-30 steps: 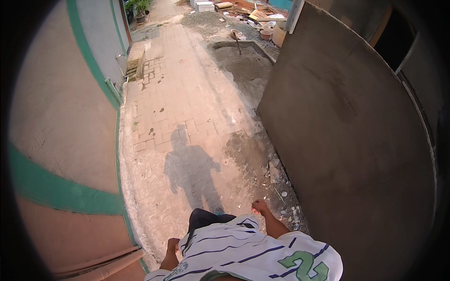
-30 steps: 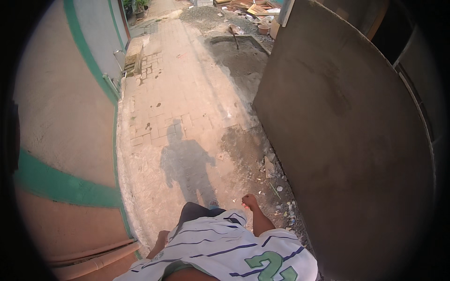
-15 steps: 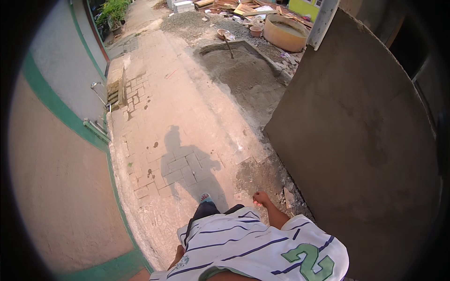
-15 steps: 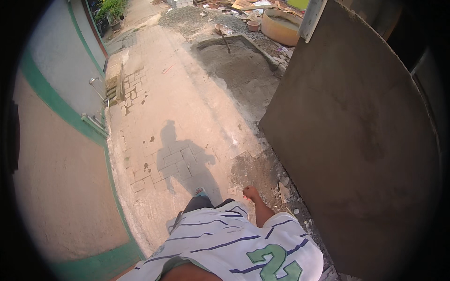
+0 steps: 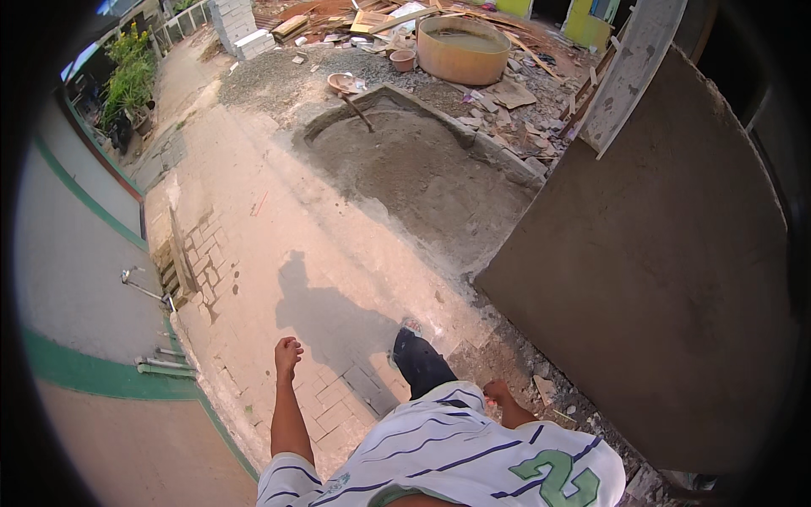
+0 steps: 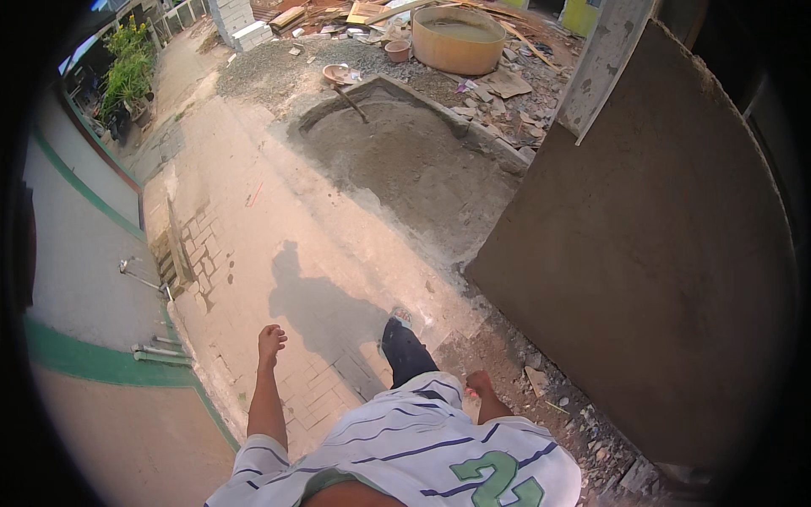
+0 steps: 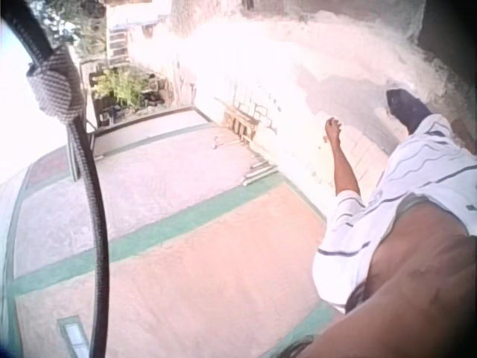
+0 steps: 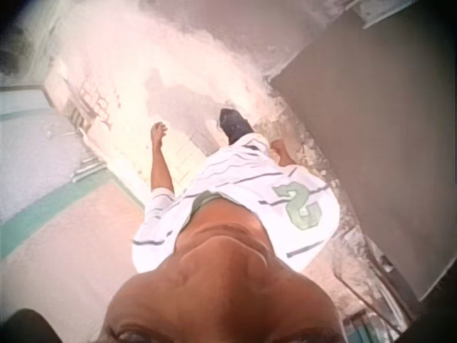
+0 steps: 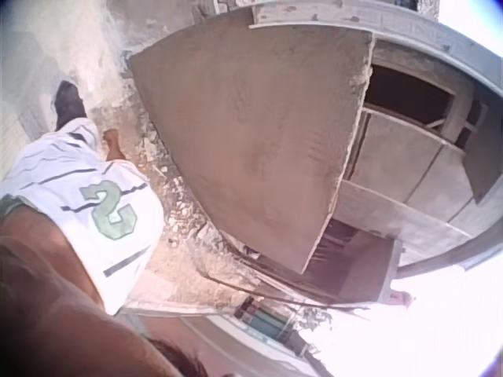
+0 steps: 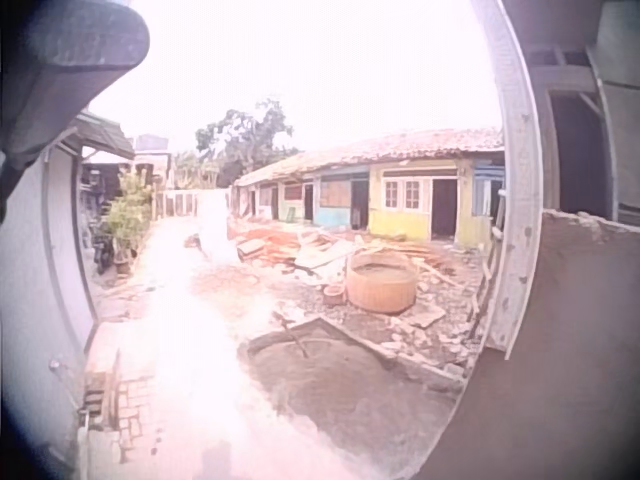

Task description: The person walks to a construction site and uses a hoe to mix dry cement and gravel in a concrete basin. They pour water from a bucket into the mixture and continue to mix the ingredients thoroughly with the hoe until the concrete is combined.

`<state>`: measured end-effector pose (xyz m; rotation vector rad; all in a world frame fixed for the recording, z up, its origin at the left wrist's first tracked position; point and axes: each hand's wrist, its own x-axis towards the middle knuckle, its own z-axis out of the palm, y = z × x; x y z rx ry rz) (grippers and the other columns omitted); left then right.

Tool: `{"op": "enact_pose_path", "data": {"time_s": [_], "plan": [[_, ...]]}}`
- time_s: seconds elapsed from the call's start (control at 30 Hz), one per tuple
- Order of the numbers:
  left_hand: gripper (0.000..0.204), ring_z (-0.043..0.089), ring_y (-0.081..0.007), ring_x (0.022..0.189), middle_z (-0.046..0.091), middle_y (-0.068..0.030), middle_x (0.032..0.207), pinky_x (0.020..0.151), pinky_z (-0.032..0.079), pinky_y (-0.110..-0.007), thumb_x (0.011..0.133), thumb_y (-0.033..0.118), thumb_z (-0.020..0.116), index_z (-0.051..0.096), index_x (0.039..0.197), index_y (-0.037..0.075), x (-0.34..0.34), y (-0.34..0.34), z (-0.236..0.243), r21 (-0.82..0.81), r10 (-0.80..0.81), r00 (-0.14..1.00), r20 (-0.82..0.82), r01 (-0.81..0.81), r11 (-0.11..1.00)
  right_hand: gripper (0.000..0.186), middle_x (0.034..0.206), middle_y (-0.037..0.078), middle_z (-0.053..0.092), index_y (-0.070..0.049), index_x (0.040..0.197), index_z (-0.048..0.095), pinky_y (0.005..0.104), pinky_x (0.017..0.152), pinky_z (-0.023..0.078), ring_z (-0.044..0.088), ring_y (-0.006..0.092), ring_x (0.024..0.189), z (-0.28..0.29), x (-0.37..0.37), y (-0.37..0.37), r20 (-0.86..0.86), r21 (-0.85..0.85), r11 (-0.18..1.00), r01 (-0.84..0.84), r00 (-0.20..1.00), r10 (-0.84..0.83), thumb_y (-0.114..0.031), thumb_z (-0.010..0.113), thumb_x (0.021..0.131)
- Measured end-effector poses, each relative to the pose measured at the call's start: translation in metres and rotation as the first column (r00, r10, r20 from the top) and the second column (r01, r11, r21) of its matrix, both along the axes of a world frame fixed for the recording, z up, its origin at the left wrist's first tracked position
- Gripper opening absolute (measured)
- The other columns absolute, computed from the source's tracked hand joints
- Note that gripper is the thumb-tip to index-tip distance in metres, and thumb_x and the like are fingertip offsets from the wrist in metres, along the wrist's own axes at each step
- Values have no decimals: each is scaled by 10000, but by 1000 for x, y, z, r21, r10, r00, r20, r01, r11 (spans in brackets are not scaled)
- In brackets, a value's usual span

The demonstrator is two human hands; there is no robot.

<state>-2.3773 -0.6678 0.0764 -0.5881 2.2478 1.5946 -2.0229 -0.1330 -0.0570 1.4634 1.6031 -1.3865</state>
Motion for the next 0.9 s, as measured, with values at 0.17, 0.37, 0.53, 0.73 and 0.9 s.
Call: {"op": "enact_pose_path", "data": {"time_s": [0.17, 0.37, 0.53, 0.73, 0.9], "plan": [[240, 666, -164, 702, 668, -78, 865, 532, 509, -295, 927, 169, 557, 600, 1123, 36, 10, 47, -35, 45, -187, 875, 446, 186, 981, 162, 779, 116, 696, -10, 876, 705, 337, 509, 545, 671, 182, 623, 63, -173, 50, -87, 120, 987, -108, 989, 119, -93, 592, 796], [212, 657, -177, 680, 660, -72, 807, 539, 509, -329, 917, 204, 556, 639, 1035, 48, 44, 66, -22, -66, 68, 630, 773, -27, 997, 245, 852, 62, 679, -24, 1045, 646, 303, 559, 520, 685, 168, 703, 149, -417, 137, -432, 80, 996, 46, 902, -6, -200, 603, 880], [207, 643, -172, 664, 650, -65, 791, 531, 500, -331, 908, 204, 555, 639, 1017, 50, -26, 100, -22, -127, 168, 543, 823, -113, 986, 224, 862, 67, 677, -15, 1033, 637, 301, 559, 520, 679, 160, 721, 136, -545, 207, -524, 63, 994, 93, 851, -46, -190, 595, 899], [201, 627, -166, 645, 638, -56, 772, 522, 489, -334, 896, 203, 554, 640, 995, 52, -231, 197, -53, -41, 25, 627, 779, 11, 999, 169, 859, 93, 684, -28, 1014, 644, 327, 504, 527, 668, 179, 642, 40, -597, 280, -290, 86, 995, 52, 957, -25, -118, 592, 881], [196, 614, -161, 628, 628, -48, 756, 514, 481, -337, 886, 203, 553, 640, 977, 53, -533, 321, -41, 15, -260, 846, 466, 286, 958, 140, 832, 91, 679, -44, 965, 660, 329, 480, 502, 654, 191, 612, 43, -622, 317, -169, 0, 950, 313, 936, -309, -125, 598, 868]]}}
